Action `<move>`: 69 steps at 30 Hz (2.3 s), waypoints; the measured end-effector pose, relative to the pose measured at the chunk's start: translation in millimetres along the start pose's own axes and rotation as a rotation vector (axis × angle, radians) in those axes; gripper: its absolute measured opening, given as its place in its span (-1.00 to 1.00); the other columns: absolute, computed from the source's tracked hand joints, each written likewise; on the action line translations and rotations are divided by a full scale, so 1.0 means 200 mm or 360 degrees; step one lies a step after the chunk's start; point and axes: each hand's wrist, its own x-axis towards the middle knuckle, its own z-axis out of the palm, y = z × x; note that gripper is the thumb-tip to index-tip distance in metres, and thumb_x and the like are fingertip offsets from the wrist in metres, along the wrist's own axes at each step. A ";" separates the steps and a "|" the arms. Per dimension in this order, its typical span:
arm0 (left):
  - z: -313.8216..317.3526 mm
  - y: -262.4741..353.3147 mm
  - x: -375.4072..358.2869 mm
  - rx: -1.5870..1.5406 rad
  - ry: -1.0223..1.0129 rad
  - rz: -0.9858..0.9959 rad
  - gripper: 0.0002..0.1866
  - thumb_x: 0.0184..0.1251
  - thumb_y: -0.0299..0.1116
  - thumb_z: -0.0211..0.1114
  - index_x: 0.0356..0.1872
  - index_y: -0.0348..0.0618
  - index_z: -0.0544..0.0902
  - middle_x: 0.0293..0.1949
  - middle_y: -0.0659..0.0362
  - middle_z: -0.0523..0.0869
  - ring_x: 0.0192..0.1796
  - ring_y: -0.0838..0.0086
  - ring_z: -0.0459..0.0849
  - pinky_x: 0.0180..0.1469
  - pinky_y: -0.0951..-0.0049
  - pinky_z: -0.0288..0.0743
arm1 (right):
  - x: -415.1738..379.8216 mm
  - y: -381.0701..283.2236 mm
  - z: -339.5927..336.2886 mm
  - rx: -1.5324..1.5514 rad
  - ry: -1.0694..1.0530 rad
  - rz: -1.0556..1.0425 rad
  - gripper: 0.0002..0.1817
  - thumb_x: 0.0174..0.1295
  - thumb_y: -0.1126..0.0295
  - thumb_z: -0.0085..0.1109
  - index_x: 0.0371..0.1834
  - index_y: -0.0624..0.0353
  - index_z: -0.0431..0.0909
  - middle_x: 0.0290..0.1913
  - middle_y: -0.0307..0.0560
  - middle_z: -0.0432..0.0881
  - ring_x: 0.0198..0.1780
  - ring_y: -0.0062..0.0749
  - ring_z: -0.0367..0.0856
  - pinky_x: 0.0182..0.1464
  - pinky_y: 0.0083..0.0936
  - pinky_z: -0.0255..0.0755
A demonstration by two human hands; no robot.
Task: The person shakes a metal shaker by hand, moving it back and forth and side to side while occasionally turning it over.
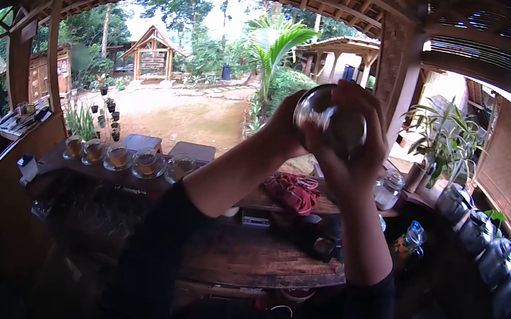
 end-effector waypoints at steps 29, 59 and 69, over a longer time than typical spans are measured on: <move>0.39 0.92 -1.49 0.0724 0.0629 0.0883 -0.13 0.33 0.24 0.03 0.42 -0.26 0.10 0.21 -0.14 0.45 0.15 0.21 0.56 0.07 0.27 0.58 | -0.15 -1.00 1.09 0.1589 0.0756 -0.1128 -0.81 -0.05 0.49 0.29 -0.34 -0.04 0.62 -0.16 -0.33 0.66 -0.06 -0.45 0.66 0.11 -0.11 0.46; 0.48 1.44 -2.40 0.0086 0.1824 0.1210 -0.42 0.39 0.09 0.03 0.13 -0.24 0.47 -0.04 -0.01 0.63 -0.08 0.25 0.69 -0.04 0.22 0.63 | -0.12 -1.70 1.92 0.2210 -0.0085 0.0257 -0.51 -0.27 0.25 0.48 -0.18 0.11 0.59 -0.08 0.02 0.63 0.00 0.08 0.60 0.07 -0.12 0.47; 0.60 1.39 -2.18 0.0490 0.0824 0.1298 -0.26 0.27 0.15 0.21 0.25 -0.24 0.32 0.07 -0.02 0.55 0.02 0.31 0.63 0.04 0.29 0.58 | -0.11 -1.76 1.79 0.2235 0.0471 -0.0186 -0.84 -0.08 0.40 0.31 -0.38 0.03 0.62 -0.20 -0.20 0.67 -0.04 -0.34 0.66 0.03 -0.22 0.50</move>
